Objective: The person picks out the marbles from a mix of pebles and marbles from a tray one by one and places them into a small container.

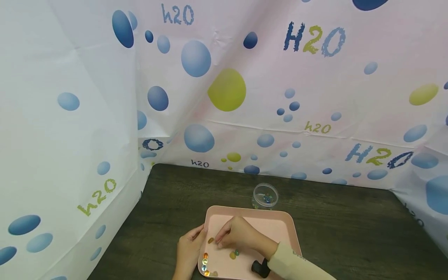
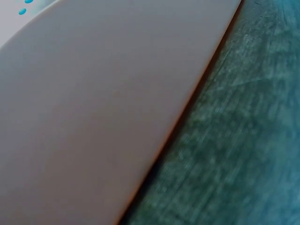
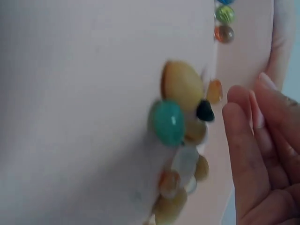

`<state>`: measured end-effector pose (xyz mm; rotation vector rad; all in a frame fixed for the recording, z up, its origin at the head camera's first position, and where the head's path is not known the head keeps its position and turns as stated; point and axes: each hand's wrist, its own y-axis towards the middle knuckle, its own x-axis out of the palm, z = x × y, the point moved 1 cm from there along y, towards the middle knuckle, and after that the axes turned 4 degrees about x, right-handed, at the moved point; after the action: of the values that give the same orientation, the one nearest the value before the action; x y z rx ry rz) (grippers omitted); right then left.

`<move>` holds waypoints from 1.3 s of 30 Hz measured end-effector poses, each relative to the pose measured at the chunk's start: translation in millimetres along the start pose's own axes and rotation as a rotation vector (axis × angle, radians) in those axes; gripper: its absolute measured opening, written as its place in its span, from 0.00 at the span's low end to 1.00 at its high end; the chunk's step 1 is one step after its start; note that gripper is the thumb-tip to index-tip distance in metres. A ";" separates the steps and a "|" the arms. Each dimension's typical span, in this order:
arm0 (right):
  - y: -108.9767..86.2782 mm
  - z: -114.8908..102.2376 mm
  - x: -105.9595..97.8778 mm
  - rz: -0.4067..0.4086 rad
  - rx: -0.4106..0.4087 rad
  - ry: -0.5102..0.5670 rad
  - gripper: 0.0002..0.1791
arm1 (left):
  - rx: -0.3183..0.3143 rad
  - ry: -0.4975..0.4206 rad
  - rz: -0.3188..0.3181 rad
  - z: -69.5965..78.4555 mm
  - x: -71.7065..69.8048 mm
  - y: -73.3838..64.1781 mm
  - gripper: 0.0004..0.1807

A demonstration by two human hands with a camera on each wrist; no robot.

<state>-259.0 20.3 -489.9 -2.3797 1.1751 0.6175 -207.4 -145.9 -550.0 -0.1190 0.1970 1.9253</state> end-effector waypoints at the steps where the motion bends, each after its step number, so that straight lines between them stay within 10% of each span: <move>1: -0.2 -0.6 2.5 0.001 0.006 -0.022 0.06 | 0.003 0.003 -0.002 0.0 0.1 0.2 0.17; 39: 7.3 -19.4 28.9 -0.001 -0.047 -0.195 0.06 | 0.004 0.041 -0.009 3.7 -2.9 -1.4 0.16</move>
<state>-245.2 -12.4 -491.3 -2.2972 1.0853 0.8644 -205.1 -147.4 -546.0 -0.1567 0.2272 1.9147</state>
